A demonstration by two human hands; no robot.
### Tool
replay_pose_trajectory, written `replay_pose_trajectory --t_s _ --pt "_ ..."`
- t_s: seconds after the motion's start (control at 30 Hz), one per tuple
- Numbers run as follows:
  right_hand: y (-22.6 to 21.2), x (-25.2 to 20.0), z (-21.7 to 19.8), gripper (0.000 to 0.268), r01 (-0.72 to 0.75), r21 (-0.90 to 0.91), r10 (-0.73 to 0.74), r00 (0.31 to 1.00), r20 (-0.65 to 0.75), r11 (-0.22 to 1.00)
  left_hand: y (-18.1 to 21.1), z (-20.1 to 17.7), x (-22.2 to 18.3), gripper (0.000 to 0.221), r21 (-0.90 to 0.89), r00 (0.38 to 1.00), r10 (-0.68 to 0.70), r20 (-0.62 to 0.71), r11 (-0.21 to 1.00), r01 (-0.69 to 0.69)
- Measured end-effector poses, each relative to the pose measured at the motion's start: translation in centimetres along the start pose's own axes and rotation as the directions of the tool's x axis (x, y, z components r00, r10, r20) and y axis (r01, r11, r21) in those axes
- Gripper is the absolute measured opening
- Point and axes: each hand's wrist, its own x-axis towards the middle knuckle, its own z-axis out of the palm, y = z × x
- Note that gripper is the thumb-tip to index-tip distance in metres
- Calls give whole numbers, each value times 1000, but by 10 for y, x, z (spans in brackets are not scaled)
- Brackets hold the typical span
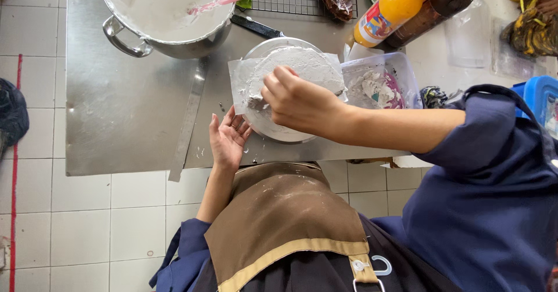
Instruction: The person spreads white frosting over a semi-circular cake base using a small spatula and a long metal straight-edge tool.
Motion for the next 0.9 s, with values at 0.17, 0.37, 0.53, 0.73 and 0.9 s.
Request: replay_pose_trajectory --t_s 0.17,0.37,0.53,0.73,0.9 --pt "-1 -19 2 15 -57 -45 58 998 24 997 3 -1 5 87 -34 999 6 34 999 -5" --pt "5 -49 5 15 -43 28 36 976 216 999 10 5 4 90 42 1000 0 -1 999 0" --pt "6 -73 6 12 -116 -1 113 972 206 993 10 -1 8 89 56 1000 -11 2 998 11" --pt "4 -100 13 11 -164 -3 157 938 309 986 16 0 10 90 90 1000 -20 -9 996 21" --pt "-1 -152 13 14 -407 -36 383 823 420 913 17 -5 12 87 124 999 -40 -27 991 43"
